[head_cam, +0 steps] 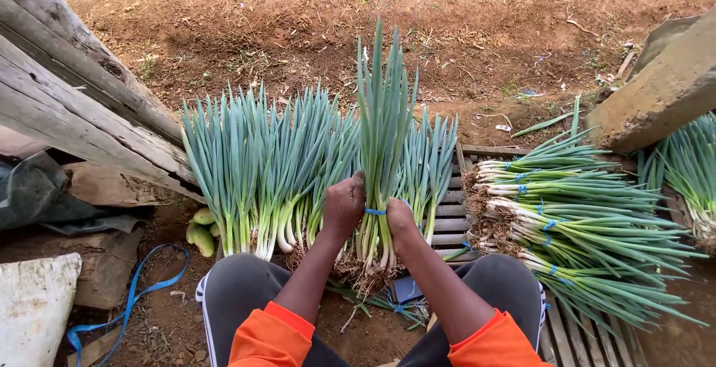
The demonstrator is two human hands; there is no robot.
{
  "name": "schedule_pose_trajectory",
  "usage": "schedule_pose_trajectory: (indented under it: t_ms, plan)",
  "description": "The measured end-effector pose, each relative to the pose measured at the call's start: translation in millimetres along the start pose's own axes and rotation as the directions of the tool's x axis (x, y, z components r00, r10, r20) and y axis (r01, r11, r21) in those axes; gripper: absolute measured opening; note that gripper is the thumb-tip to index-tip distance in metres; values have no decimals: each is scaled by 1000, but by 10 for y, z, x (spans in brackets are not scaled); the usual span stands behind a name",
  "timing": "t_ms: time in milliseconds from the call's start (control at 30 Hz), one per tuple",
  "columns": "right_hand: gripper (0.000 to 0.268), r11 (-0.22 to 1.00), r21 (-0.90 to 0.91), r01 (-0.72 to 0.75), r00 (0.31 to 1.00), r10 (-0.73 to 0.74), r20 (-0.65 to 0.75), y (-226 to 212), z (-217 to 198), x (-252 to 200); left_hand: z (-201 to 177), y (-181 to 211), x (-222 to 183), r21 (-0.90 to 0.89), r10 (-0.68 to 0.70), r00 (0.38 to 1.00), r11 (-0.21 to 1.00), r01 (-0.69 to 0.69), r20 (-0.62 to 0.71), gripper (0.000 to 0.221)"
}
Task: Bundling harvested green onions using plastic ties
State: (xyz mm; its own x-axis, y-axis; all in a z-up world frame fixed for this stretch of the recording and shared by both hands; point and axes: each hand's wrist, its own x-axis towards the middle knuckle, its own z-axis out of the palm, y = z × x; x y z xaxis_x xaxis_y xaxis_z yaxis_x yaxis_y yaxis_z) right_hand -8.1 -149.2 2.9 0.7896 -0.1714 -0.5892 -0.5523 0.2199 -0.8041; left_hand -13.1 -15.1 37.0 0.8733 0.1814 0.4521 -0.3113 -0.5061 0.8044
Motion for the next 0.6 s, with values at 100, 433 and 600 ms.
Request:
schedule_pose_trajectory:
  t_ms: [100, 433, 600]
  plan:
    - [53, 1000, -21, -13, 1000, 12, -10, 15, 11, 66, -169, 406, 60, -45, -95, 995, 994, 97, 40, 59]
    - [57, 997, -65, -51, 998, 48, -37, -154, 38, -160, -190, 473, 88, 43, -38, 999, 998, 38, -10, 55]
    - [85, 984, 178, 23, 950, -77, 303, -362, 95, -453, 49, 137, 75, -175, -301, 945, 945, 277, -126, 54]
